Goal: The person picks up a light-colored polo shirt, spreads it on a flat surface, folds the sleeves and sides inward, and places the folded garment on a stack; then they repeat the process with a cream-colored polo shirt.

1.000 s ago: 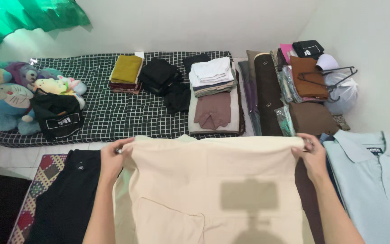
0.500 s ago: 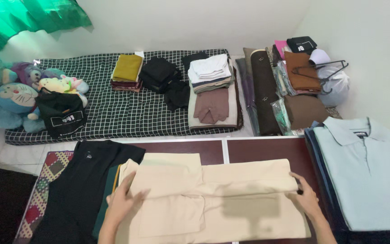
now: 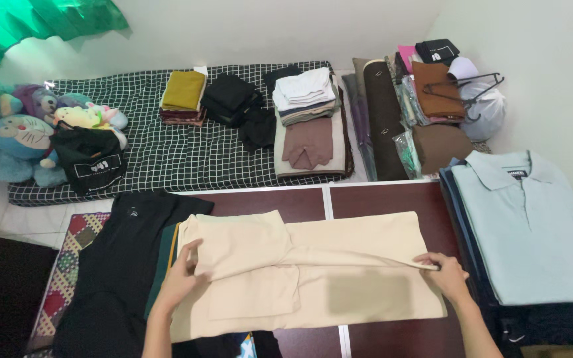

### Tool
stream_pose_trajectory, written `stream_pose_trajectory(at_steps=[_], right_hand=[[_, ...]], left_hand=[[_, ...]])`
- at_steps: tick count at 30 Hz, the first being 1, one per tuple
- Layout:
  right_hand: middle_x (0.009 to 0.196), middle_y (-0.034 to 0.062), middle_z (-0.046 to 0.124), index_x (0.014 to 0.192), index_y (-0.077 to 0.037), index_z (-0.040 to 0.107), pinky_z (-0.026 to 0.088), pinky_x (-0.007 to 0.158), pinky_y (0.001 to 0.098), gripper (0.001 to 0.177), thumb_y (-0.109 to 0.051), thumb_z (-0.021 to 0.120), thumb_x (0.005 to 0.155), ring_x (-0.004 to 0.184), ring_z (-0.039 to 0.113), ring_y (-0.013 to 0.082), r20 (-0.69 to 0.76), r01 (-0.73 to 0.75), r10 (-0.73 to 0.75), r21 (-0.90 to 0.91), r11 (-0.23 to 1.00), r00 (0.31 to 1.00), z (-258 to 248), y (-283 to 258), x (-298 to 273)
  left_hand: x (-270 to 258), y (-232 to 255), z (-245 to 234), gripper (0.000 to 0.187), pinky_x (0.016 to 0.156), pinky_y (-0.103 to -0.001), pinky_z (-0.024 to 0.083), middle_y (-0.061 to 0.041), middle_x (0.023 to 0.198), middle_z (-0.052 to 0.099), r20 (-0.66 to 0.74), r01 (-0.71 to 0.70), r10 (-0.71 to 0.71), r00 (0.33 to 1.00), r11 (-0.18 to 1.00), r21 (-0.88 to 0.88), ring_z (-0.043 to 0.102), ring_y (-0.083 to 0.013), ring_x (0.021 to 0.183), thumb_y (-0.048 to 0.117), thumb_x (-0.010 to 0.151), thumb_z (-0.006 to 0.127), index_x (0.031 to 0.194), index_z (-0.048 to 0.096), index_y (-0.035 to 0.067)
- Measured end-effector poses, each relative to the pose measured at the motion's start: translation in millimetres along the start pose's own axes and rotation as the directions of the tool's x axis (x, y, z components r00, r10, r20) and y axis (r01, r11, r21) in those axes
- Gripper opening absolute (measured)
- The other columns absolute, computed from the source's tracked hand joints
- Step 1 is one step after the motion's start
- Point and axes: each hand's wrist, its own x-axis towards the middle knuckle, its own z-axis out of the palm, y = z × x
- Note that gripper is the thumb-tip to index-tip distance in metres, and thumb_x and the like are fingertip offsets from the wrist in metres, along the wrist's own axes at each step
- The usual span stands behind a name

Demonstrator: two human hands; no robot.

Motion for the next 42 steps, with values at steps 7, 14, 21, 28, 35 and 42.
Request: stream_pose_trajectory(at_steps=[7,14,21,28,35,42], right_hand=[[0.102,0.0058,0.079,0.092,-0.013,0.085,0.047,0.096,0.0397,0.020,-0.022,0.084,0.074,0.100,0.072,0.0247,-0.081,-0.032,0.030,-0.024,0.999,0.996,-1.0,6.6,2.3],[0.109,-0.0002,0.076,0.084,-0.020,0.089,0.045,0.100,0.0439,0.035,-0.002,0.066,0.065,0.110,0.065,0.0256,0.019,0.074,-0.071,-0.155,0.985,0.997,-6.7,12.9,-25.8],[0.115,0.0046,0.075,0.099,-0.019,0.083,0.049,0.106,0.0392,0.033,-0.010,0.073,0.069,0.116,0.065,0.0257,0.045,0.267,-0.271,0.083,0.960,0.962,69.1,-99.1,-22.5],[0.106,0.0190,0.074,0.149,-0.020,0.051,0.054,0.094,0.0381,0.062,-0.034,0.074,0.094,0.106,0.071,0.0248,0.461,0.106,-0.327,0.443,0.890,0.825,158.7,-261.3,-68.2],[0.131,0.0110,0.057,0.145,-0.013,0.045,0.061,0.079,0.0349,0.080,0.013,0.064,0.072,0.095,0.071,0.0263,0.353,-0.112,-0.303,0.794,0.597,0.886,123.1,-265.6,-86.6],[0.106,0.0134,0.082,0.108,0.000,0.079,0.045,0.112,0.0331,0.071,0.017,0.037,0.053,0.115,0.072,0.0218,0.453,0.234,-0.522,0.551,0.801,0.722,135.0,-125.2,-78.7]], left_hand=[[10.8,20.2,5.5,0.069,0.067,-0.024,0.042,0.002,0.102,0.073,-0.147,-0.266,0.252,0.957,0.960,-0.087,0.046,-0.0079,0.072,-0.010,0.083,0.063,0.144,0.059,0.021],[-43.4,2.5,-15.2,0.094,0.085,-0.027,0.050,0.000,0.108,0.069,0.023,-0.001,0.000,1.000,0.999,0.047,0.063,-0.0146,0.087,-0.015,0.067,0.057,0.150,0.055,0.028],[-44.6,-14.9,3.7,0.086,0.094,-0.036,0.055,-0.008,0.119,0.070,0.034,-0.049,0.049,0.998,0.999,-0.021,0.069,-0.0196,0.107,-0.002,0.066,0.069,0.146,0.053,0.026],[-32.3,-22.4,26.7,0.052,0.079,-0.031,0.050,-0.011,0.103,0.072,-0.030,-0.090,0.086,0.996,0.984,-0.152,0.062,-0.0168,0.088,0.006,0.083,0.078,0.135,0.072,0.009],[-89.5,39.5,5.7,0.068,0.076,-0.027,0.052,-0.007,0.085,0.069,-0.133,-0.272,0.253,0.958,0.950,-0.152,0.064,-0.0118,0.080,-0.009,0.073,0.066,0.137,0.067,0.014],[-102.0,-15.9,-6.2,0.064,0.100,-0.038,0.051,-0.013,0.117,0.074,0.139,-0.268,0.245,0.960,0.944,0.190,0.071,-0.0280,0.115,-0.009,0.069,0.062,0.130,0.066,0.011]])
